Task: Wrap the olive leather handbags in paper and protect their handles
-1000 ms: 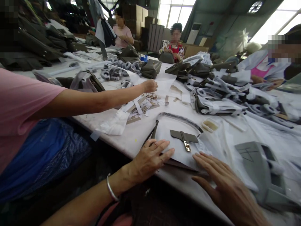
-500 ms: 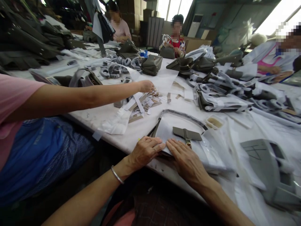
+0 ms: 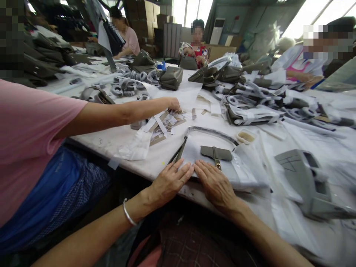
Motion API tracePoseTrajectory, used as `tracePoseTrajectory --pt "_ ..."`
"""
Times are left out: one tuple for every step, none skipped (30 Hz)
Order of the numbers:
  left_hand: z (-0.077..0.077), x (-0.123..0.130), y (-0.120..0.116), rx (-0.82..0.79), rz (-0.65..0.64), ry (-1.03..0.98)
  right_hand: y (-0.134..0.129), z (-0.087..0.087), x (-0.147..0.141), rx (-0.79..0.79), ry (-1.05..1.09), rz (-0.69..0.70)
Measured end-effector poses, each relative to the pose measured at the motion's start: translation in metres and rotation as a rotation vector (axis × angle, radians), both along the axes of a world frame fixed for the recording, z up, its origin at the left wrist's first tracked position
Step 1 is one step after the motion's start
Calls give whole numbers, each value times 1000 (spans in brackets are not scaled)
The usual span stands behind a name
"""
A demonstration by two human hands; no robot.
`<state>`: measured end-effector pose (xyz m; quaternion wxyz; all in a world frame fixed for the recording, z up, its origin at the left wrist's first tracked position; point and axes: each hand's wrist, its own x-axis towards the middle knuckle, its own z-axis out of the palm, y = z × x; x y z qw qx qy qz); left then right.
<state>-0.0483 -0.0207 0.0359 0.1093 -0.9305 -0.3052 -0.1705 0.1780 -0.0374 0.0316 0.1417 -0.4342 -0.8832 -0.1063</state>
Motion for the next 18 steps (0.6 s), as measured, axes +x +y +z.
tracePoseTrajectory --pt "2 0 0 -6 -3 37 0 -1 -1 0 1 -6" --pt "3 0 1 -2 -13 64 0 -1 -1 3 1 -14" --pt "3 1 2 9 -24 82 -1 -1 -2 8 -1 -22" --pt "2 3 4 22 -35 95 -1 -2 -3 18 -4 -29" --pt "1 4 7 35 -44 105 -1 -2 -3 29 -7 -33" --pt "-1 6 9 50 -48 110 -1 -2 -4 40 -8 -36" --pt "-3 8 11 64 -53 110 0 -1 -5 46 -6 -39" --pt "-5 9 13 75 -59 105 0 0 -5 47 -1 -41" --pt "-6 10 14 84 -65 97 -1 1 -6 42 6 -44" --pt "-7 10 15 86 -70 87 -1 2 -8 33 15 -51" --pt "-7 11 16 77 -73 78 -2 3 -9 24 23 -62" --pt "-6 11 16 60 -75 71 -3 5 -11 18 31 -77" --pt "-4 11 16 36 -74 63 -4 7 -12 19 38 -96" --pt "-1 11 16 9 -70 49 -6 8 -13 26 43 -115" --pt "3 11 16 -17 -67 31 -7 10 -14 40 43 -133" --pt "7 12 16 -37 -66 9 -8 12 -15 63 38 -147" --pt "12 12 17 -52 -69 -12 -8 13 -16 90 27 -158" --pt "17 13 18 -64 -71 -28 -8 15 -16 119 12 -167"
